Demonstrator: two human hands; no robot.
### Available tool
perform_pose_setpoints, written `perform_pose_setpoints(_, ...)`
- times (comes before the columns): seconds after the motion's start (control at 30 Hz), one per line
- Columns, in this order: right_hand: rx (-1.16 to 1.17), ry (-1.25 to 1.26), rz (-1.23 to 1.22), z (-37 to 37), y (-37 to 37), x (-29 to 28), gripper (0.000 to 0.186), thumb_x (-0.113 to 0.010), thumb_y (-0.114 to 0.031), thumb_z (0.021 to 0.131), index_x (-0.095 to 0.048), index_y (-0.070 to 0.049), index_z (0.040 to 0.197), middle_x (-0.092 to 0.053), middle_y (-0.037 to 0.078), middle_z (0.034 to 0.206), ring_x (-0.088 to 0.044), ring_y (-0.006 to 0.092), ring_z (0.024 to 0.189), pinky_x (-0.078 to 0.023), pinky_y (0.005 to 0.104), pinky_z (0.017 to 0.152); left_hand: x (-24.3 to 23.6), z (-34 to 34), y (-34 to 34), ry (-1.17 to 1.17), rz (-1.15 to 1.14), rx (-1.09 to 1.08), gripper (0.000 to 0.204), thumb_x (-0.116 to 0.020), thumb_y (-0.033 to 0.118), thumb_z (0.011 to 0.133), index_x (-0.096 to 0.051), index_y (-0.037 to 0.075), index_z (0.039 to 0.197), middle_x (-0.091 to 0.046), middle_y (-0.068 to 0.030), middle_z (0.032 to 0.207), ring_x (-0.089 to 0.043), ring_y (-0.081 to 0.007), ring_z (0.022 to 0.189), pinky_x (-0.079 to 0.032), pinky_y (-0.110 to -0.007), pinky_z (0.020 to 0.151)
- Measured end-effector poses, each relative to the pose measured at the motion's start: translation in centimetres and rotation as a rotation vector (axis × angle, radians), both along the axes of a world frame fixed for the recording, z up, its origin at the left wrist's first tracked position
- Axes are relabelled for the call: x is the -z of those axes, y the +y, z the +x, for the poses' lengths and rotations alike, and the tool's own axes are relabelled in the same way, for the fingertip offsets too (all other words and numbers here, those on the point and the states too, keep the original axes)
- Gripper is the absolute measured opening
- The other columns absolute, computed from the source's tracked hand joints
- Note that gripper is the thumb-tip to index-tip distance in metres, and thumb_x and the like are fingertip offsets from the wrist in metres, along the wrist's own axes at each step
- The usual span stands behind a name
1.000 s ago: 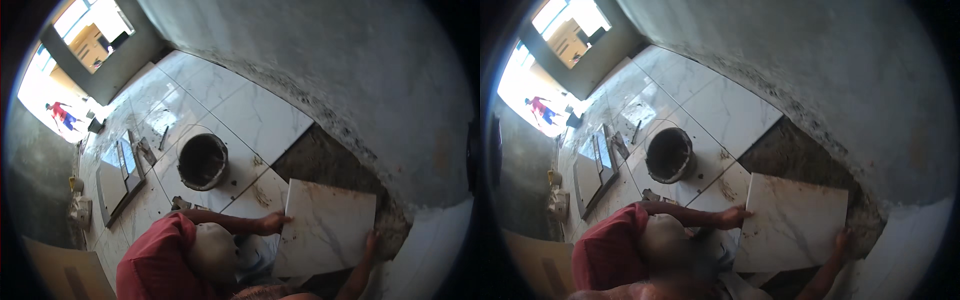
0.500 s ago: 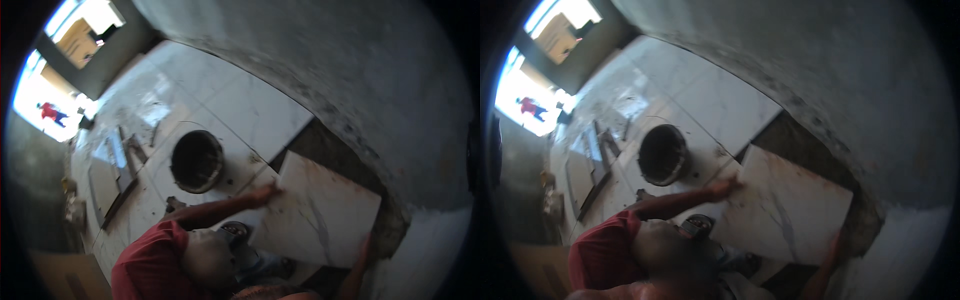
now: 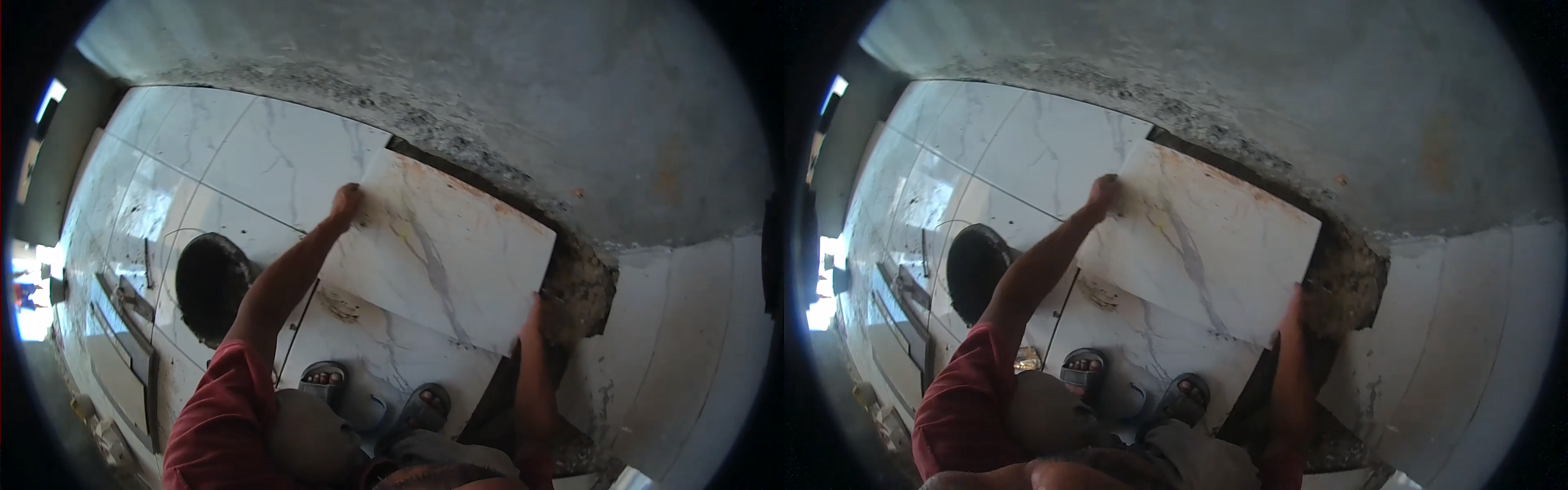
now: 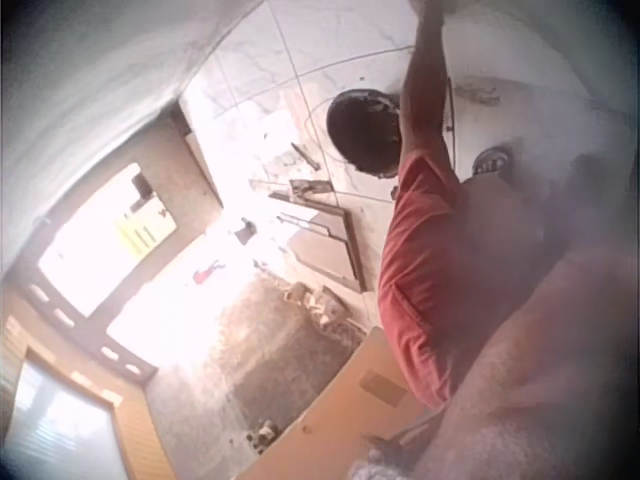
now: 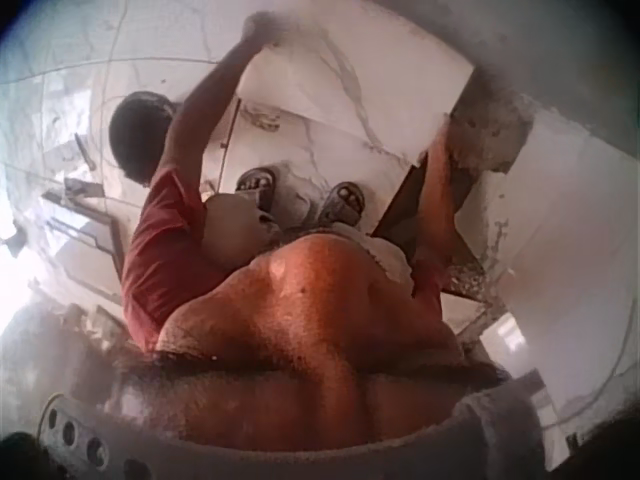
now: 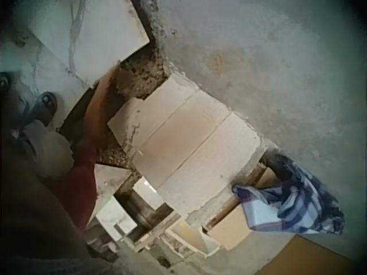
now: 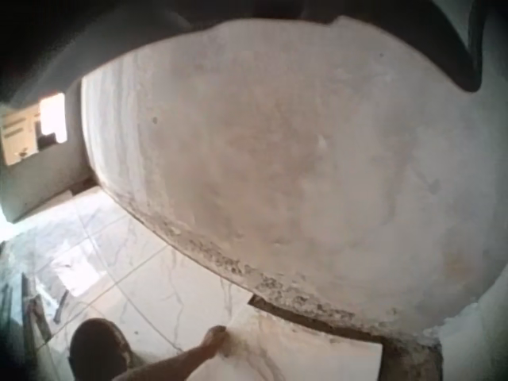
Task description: The person smooths and levels mortar on the floor using a trowel, places a floor tile over the mortar, and taps the tile and edges into place with a hatchet.
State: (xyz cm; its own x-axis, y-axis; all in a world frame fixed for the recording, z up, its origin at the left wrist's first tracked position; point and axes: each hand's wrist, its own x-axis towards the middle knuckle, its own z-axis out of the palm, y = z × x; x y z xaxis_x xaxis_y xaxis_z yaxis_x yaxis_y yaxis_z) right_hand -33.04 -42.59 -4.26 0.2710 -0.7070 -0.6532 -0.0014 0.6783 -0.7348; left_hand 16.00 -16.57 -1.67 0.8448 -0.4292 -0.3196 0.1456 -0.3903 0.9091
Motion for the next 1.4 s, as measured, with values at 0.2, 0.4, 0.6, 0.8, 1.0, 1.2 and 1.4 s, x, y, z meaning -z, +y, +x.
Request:
perform_pose_setpoints(0.2, 0.078, 0.538, -0.213, 1.8, -1.1, -1.5, 0.042, -0.061, -0.038, 0.083, -0.063, -0.002, 0.104, -0.064, 0.012, 0.094, -0.061, 0.0254, 0.085, -0.050, 0.0393, 0.076, -0.5, 0.7, -5.1, -0.062, 0.092, 0.123, 0.034, -0.048, 0.013, 0.074, -0.067, -0.005, 0.096, -0.069, -0.0181, 0.087, -0.065, -0.0285, 0.085, -0.049, -0.041, 0.078)
perform_pose_setpoints(0.4, 0.070, 0.428, -0.233, 2.1, -3.2, -0.8, 0.038, -0.063, -0.035, 0.081, -0.063, 0.000, 0.095, -0.064, 0.011, 0.088, -0.061, 0.0255, 0.076, -0.050, 0.0389, 0.070, -1.5, 1.8, -6.5, -0.134, 0.178, 0.240, 0.030, -0.050, 0.013, 0.074, -0.065, -0.004, 0.092, -0.065, -0.0233, 0.083, -0.064, -0.0340, 0.083, -0.047, -0.043, 0.075)
perform_pose_setpoints(0.6, 0.115, 0.473, -0.256, 2.9, -2.5, -2.6, 0.033, -0.064, -0.029, 0.081, -0.063, 0.002, 0.094, -0.063, 0.010, 0.087, -0.061, 0.0245, 0.076, -0.049, 0.0401, 0.069, -3.4, 1.2, -7.2, -0.186, 0.311, 0.293, 0.030, -0.049, 0.011, 0.075, -0.065, -0.004, 0.096, -0.066, -0.0218, 0.087, -0.064, -0.0332, 0.083, -0.048, -0.043, 0.073)
perform_pose_setpoints(0.8, -0.005, 0.519, -0.352, 2.0, -5.0, 0.8, 0.039, -0.061, -0.027, 0.087, -0.059, 0.004, 0.110, -0.063, 0.014, 0.102, -0.061, 0.0271, 0.088, -0.049, 0.0401, 0.076, -2.4, 2.2, -6.7, -0.362, 0.371, 0.359, 0.027, -0.048, 0.011, 0.077, -0.063, -0.004, 0.094, -0.065, -0.0227, 0.086, -0.064, -0.0357, 0.083, -0.049, -0.045, 0.072)
perform_pose_setpoints(1.0, -0.056, 0.446, -0.510, -0.2, -7.8, 3.2, 0.027, -0.066, -0.019, 0.083, -0.064, 0.003, 0.098, -0.065, 0.010, 0.093, -0.061, 0.0227, 0.083, -0.049, 0.0361, 0.078, -4.4, 1.6, -7.2, -0.328, 0.369, 0.493, 0.027, -0.049, 0.007, 0.076, -0.063, -0.006, 0.094, -0.062, -0.0297, 0.104, -0.060, -0.0416, 0.103, -0.047, -0.046, 0.087)
perform_pose_setpoints(1.2, 0.013, 0.411, -0.593, 0.6, -6.9, 3.3, 0.022, -0.067, -0.012, 0.082, -0.066, 0.002, 0.100, -0.066, 0.007, 0.095, -0.061, 0.0180, 0.087, -0.048, 0.0316, 0.082, -3.7, 1.0, -2.9, -0.538, 0.155, 0.488, 0.029, -0.046, 0.007, 0.082, -0.061, -0.003, 0.104, -0.064, -0.0273, 0.103, -0.060, -0.0426, 0.100, -0.047, -0.047, 0.087)
perform_pose_setpoints(1.4, -0.035, 0.495, -0.758, -0.4, -6.4, 1.3, 0.020, -0.069, -0.010, 0.078, -0.068, 0.000, 0.095, -0.068, 0.006, 0.090, -0.061, 0.0166, 0.084, -0.048, 0.0300, 0.080, -2.0, -5.1, 0.5, -0.559, 0.269, 0.521, 0.036, -0.051, 0.010, 0.082, -0.055, -0.003, 0.115, -0.060, -0.0268, 0.112, -0.055, -0.0438, 0.109, -0.044, -0.048, 0.093)
